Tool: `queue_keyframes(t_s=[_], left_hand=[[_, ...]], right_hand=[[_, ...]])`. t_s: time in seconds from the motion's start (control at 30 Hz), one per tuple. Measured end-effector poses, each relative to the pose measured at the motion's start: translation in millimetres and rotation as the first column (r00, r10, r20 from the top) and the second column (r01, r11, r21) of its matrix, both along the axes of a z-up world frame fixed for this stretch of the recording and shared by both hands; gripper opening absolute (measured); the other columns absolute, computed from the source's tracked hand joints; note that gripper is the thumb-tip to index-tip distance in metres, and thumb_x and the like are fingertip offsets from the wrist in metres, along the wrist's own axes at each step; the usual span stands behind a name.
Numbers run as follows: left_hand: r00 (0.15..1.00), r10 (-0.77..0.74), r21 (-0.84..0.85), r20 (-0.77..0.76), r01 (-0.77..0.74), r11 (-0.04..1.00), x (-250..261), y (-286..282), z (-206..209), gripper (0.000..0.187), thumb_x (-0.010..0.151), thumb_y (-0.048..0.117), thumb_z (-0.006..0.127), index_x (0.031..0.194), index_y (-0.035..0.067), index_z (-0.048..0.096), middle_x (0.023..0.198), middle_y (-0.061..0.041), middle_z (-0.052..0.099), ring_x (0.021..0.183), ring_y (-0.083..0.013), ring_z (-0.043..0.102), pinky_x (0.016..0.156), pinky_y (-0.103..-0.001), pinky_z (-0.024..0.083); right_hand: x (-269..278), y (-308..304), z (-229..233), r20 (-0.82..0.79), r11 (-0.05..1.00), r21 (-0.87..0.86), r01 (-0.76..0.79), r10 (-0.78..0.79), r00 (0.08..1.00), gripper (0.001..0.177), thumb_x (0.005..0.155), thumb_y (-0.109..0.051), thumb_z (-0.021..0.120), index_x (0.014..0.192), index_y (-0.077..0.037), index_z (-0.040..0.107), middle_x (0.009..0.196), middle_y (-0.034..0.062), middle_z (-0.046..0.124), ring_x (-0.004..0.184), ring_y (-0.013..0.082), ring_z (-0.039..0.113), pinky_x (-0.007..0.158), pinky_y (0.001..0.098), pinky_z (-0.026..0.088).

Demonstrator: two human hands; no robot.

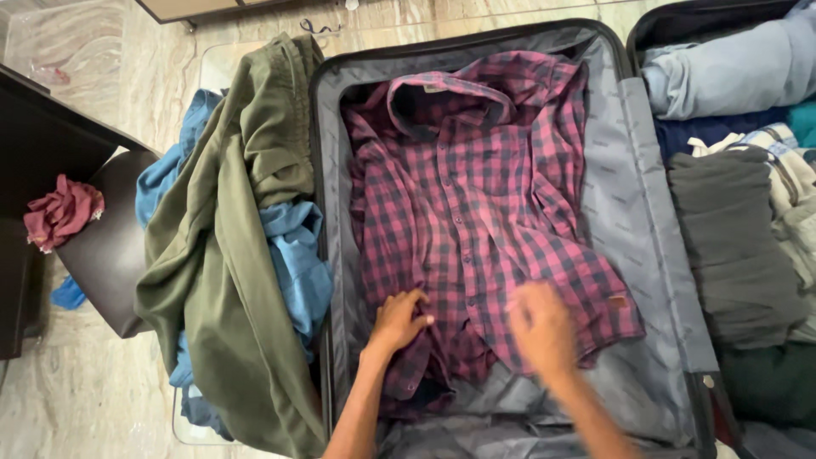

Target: The person packs a suitcase by folding and rolling clothes, such as shirts and pants, and placing them into the suitcase compartments.

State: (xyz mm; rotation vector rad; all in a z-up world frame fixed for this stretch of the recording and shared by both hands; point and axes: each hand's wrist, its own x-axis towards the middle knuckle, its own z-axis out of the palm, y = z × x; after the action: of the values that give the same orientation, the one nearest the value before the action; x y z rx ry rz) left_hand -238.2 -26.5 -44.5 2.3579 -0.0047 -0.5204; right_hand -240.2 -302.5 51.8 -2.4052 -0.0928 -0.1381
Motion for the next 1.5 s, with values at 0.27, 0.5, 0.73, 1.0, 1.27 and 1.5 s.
queue_keyframes(t_s=[0.27,0.5,0.73,1.0,1.27,1.5], left_hand=[[0.913,0.153,-0.273,0.378,-0.048,0.961,75.1,-78.4,66.4,0.024,0.090,0.030,0.076,0.102,0.009,0.071,0.094,-0.010,0.073,0.093,-0.0301,0.068,0.082,-0.042,0.053],[0.961,0.146,-0.432,0.236,-0.031,0.901,100.5,-175.7,27.6,0.048,0.088,0.035,0.078,0.124,0.009,0.059,0.110,-0.017,0.064,0.100,-0.0340,0.066,0.086,-0.044,0.054],[0.995,0.051,-0.278,0.084,-0.025,0.960,80.6,-194.9,-33.1,0.075,0.073,0.022,0.086,0.139,0.017,0.050,0.125,-0.020,0.053,0.115,-0.0433,0.060,0.095,-0.049,0.051],[0.995,0.059,-0.390,0.080,-0.023,0.920,85.9,-194.6,-43.2,0.058,0.083,0.022,0.080,0.134,0.014,0.054,0.118,-0.016,0.058,0.104,-0.0344,0.065,0.089,-0.042,0.054],[0.984,0.061,-0.518,0.166,0.035,0.855,110.9,-209.9,-70.9,0.035,0.093,0.028,0.075,0.118,0.006,0.067,0.099,-0.010,0.073,0.092,-0.0257,0.073,0.082,-0.037,0.057],[0.982,0.116,-0.541,0.150,-0.016,0.841,103.3,-240.4,-96.3,0.052,0.070,0.022,0.082,0.113,0.002,0.060,0.091,-0.014,0.061,0.076,-0.0290,0.064,0.070,-0.040,0.055]], right_hand=[[57.0,-73.6,-23.5,-0.088,0.888,-0.457,0.050,-0.101,0.991,0.043,0.091,-0.032,0.070,0.121,-0.003,0.060,0.103,0.0188,0.070,0.097,0.0410,0.067,0.084,0.0508,0.053],[9.4,-61.1,-64.0,-0.079,0.988,0.022,-0.150,0.152,0.985,0.016,0.102,-0.020,0.056,0.112,-0.013,0.066,0.106,0.0114,0.075,0.102,0.0350,0.072,0.088,0.0455,0.056],[66.6,-99.7,-104.2,-0.021,0.876,-0.448,0.176,-0.207,0.978,0.064,0.079,-0.023,0.076,0.131,0.008,0.055,0.122,0.0271,0.060,0.113,0.0423,0.059,0.091,0.0482,0.051],[52.4,-112.7,-140.4,-0.245,0.916,-0.288,0.279,-0.352,0.903,0.038,0.106,-0.027,0.064,0.125,0.003,0.049,0.099,0.0289,0.069,0.093,0.0487,0.066,0.081,0.0578,0.051],[39.7,-126.1,-11.3,0.145,0.874,0.061,0.482,-0.485,0.862,0.042,0.091,-0.021,0.078,0.122,0.000,0.059,0.103,0.0227,0.071,0.095,0.0404,0.071,0.085,0.0473,0.054],[48.3,-118.2,22.2,0.030,0.946,0.084,0.314,-0.317,0.948,0.061,0.081,-0.025,0.084,0.131,0.002,0.062,0.111,0.0231,0.072,0.102,0.0347,0.071,0.086,0.0427,0.053]])
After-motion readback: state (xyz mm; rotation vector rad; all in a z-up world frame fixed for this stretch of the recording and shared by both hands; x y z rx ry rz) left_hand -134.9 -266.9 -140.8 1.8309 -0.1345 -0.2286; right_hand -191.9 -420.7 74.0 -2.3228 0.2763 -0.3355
